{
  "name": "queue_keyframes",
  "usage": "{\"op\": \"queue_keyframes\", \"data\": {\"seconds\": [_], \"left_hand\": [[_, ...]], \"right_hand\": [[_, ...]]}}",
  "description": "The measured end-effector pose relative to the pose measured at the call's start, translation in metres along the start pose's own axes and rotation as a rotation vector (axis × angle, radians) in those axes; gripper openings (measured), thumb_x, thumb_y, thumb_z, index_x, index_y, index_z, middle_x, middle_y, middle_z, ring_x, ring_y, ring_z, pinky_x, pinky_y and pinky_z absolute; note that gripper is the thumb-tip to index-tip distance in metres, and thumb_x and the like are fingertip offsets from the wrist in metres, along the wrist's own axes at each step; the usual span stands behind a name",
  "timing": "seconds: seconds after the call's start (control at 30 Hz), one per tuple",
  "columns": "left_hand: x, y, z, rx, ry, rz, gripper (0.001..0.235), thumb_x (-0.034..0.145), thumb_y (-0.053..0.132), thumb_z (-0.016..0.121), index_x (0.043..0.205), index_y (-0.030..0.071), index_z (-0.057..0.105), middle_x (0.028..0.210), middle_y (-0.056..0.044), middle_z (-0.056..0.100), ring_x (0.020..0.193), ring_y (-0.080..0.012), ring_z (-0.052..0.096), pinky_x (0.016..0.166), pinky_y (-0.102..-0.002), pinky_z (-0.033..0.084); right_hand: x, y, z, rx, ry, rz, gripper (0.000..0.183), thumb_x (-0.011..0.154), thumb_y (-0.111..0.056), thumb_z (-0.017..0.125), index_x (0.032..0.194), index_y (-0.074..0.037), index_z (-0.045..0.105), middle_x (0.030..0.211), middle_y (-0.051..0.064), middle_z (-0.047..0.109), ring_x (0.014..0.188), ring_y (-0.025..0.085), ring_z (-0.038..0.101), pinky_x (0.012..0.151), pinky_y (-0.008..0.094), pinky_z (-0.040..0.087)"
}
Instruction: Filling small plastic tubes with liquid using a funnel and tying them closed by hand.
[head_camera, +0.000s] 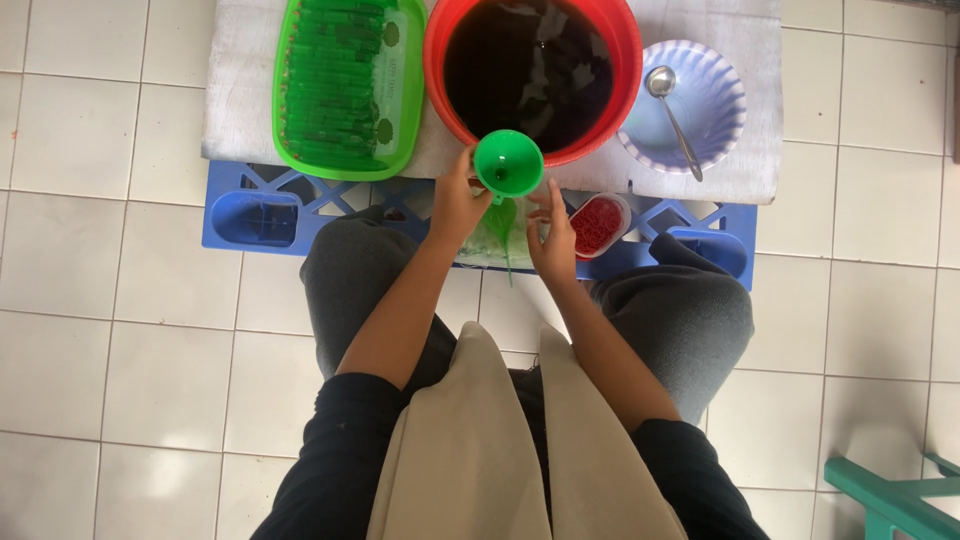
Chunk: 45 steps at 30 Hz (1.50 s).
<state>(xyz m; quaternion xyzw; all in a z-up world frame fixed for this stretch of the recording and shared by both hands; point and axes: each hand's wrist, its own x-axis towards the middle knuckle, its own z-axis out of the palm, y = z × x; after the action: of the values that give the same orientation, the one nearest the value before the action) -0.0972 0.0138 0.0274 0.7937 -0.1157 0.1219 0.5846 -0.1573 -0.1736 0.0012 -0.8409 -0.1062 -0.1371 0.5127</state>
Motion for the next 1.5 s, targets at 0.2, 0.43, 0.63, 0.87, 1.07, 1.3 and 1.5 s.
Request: {"op": "queue_keyframes", "data": {"seconds": [0.2, 0.43, 0.63, 0.87, 1.07, 1.3, 1.5], "left_hand": [[-0.013, 0.018, 0.002, 0.166, -0.108, 0.029, 0.05, 0.096, 0.012, 0.078, 0.139, 0.002, 0.053, 0.108, -0.024, 0.07, 0.089, -0.0394, 0.074, 0.076, -0.053, 0.066], [-0.002, 0.004, -0.007, 0.023, -0.081, -0.093, 0.045, 0.089, 0.002, 0.079, 0.13, 0.008, 0.061, 0.091, -0.009, 0.078, 0.081, -0.0249, 0.077, 0.07, -0.035, 0.065], [0.011, 0.024, -0.018, -0.062, -0.08, -0.197, 0.041, 0.086, 0.002, 0.077, 0.124, 0.012, 0.064, 0.089, -0.006, 0.08, 0.079, -0.0163, 0.076, 0.07, -0.025, 0.062], [0.019, 0.028, -0.018, -0.056, -0.069, -0.149, 0.03, 0.085, 0.0, 0.078, 0.113, 0.008, 0.071, 0.088, -0.01, 0.079, 0.078, -0.0197, 0.075, 0.069, -0.027, 0.063], [0.015, 0.034, -0.016, 0.011, -0.071, -0.043, 0.019, 0.092, -0.001, 0.075, 0.109, 0.007, 0.077, 0.09, -0.012, 0.077, 0.081, -0.0245, 0.075, 0.069, -0.031, 0.063], [0.02, 0.045, -0.009, -0.025, -0.105, -0.009, 0.019, 0.098, -0.002, 0.068, 0.111, 0.006, 0.079, 0.095, -0.016, 0.074, 0.086, -0.0273, 0.073, 0.072, -0.036, 0.064], [0.028, 0.057, 0.001, -0.031, -0.126, 0.044, 0.017, 0.098, -0.002, 0.069, 0.11, 0.003, 0.079, 0.096, -0.018, 0.073, 0.084, -0.0292, 0.073, 0.07, -0.04, 0.064]], "right_hand": [[0.015, -0.015, -0.021, -0.038, 0.026, -0.226, 0.049, 0.091, 0.007, 0.072, 0.138, -0.008, 0.066, 0.101, 0.008, 0.056, 0.082, 0.027, 0.066, 0.073, 0.037, 0.059], [0.039, -0.009, -0.056, 0.048, 0.128, -0.18, 0.008, 0.1, -0.011, 0.07, 0.105, -0.007, 0.066, 0.094, 0.011, 0.057, 0.077, 0.033, 0.06, 0.069, 0.043, 0.049], [0.027, 0.054, -0.043, -0.211, -0.038, 0.125, 0.018, 0.088, -0.007, 0.078, 0.105, -0.004, 0.072, 0.092, 0.022, 0.069, 0.085, 0.05, 0.069, 0.074, 0.059, 0.053], [-0.012, 0.115, 0.031, -0.284, -0.267, 0.327, 0.033, 0.085, -0.013, 0.077, 0.118, -0.014, 0.073, 0.093, 0.016, 0.068, 0.078, 0.036, 0.073, 0.073, 0.047, 0.06], [-0.009, 0.149, 0.006, -0.272, -0.1, 0.502, 0.04, 0.086, -0.008, 0.077, 0.125, -0.007, 0.069, 0.107, 0.021, 0.067, 0.09, 0.038, 0.073, 0.081, 0.048, 0.06], [-0.043, 0.213, -0.023, -0.326, -0.076, 0.842, 0.036, 0.088, -0.009, 0.067, 0.123, -0.006, 0.072, 0.133, 0.016, 0.057, 0.119, 0.035, 0.064, 0.096, 0.042, 0.059], [-0.055, 0.244, -0.021, -0.565, -0.31, 0.664, 0.041, 0.097, -0.01, 0.059, 0.137, -0.003, 0.066, 0.157, 0.01, 0.043, 0.128, 0.039, 0.058, 0.101, 0.054, 0.055]]}}
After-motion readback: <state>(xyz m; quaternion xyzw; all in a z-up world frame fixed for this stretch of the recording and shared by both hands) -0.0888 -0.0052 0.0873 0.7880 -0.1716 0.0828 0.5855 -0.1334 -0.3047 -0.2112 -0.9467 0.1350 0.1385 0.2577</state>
